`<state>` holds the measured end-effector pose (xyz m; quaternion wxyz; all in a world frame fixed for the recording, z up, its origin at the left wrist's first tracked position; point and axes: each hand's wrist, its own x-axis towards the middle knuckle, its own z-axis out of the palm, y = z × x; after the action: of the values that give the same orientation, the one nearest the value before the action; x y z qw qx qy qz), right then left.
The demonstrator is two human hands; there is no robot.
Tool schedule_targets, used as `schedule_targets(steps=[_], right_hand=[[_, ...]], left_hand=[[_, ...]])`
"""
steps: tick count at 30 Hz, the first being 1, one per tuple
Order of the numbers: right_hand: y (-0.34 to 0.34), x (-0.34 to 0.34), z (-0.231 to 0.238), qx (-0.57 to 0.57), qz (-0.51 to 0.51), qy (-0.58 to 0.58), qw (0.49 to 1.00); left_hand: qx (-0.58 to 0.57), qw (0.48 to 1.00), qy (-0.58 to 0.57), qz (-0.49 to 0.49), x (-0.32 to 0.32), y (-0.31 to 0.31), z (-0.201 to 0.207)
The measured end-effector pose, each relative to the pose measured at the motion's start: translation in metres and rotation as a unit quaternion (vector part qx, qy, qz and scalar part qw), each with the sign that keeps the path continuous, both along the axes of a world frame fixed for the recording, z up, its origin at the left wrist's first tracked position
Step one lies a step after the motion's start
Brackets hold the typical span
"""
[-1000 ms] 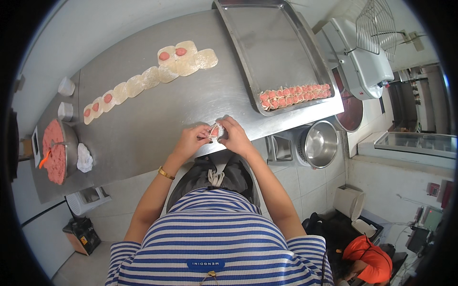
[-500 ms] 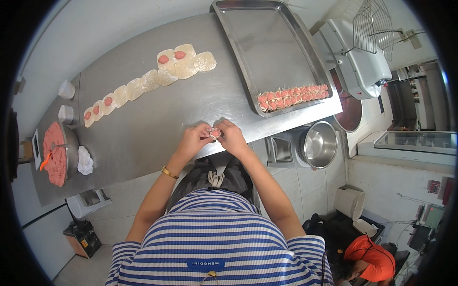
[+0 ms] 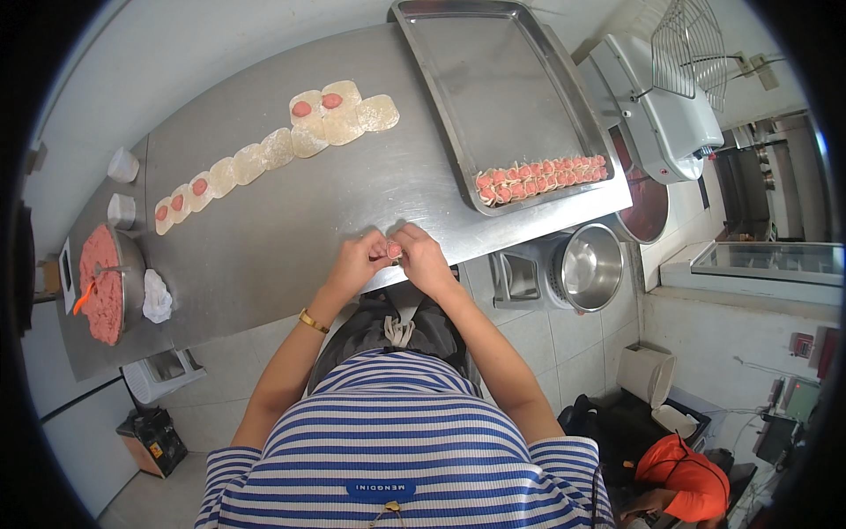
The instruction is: The person places pink filling onto round dough wrappers, folds and pleats each wrapper to form dumplings, and arranges them on a metal tray. A coworker nearby handles a bowl of filling. The person continues the assembly process throughout the clip.
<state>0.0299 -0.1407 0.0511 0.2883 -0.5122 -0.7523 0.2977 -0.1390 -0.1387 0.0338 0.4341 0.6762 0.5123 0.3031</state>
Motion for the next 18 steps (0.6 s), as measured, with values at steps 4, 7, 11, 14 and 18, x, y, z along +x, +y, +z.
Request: schedule_targets(steps=[4, 7, 11, 14, 18], right_hand=[[0.001, 0.005, -0.007, 0.015, 0.014, 0.015, 1.0], [0.005, 0.007, -0.011, -0.006, 0.02, 0.011, 1.0], [0.006, 0.006, 0.005, 0.004, -0.011, -0.003, 1.0], [-0.001, 0.006, 0.009, -0.078, -0.049, -0.03, 0.995], [-0.001, 0.005, -0.009, -0.057, -0.032, 0.007, 0.998]], left_hand=[[-0.001, 1.0, -0.009, 0.003, -0.001, -0.002, -0.006], [0.003, 1.0, -0.008, 0.007, -0.001, -0.002, -0.007], [0.006, 1.0, 0.005, 0.013, -0.004, -0.003, -0.008], [0.051, 0.998, -0.032, 0.037, -0.001, -0.001, 0.0], [0.023, 0.999, -0.032, 0.0, 0.0, 0.002, 0.0]])
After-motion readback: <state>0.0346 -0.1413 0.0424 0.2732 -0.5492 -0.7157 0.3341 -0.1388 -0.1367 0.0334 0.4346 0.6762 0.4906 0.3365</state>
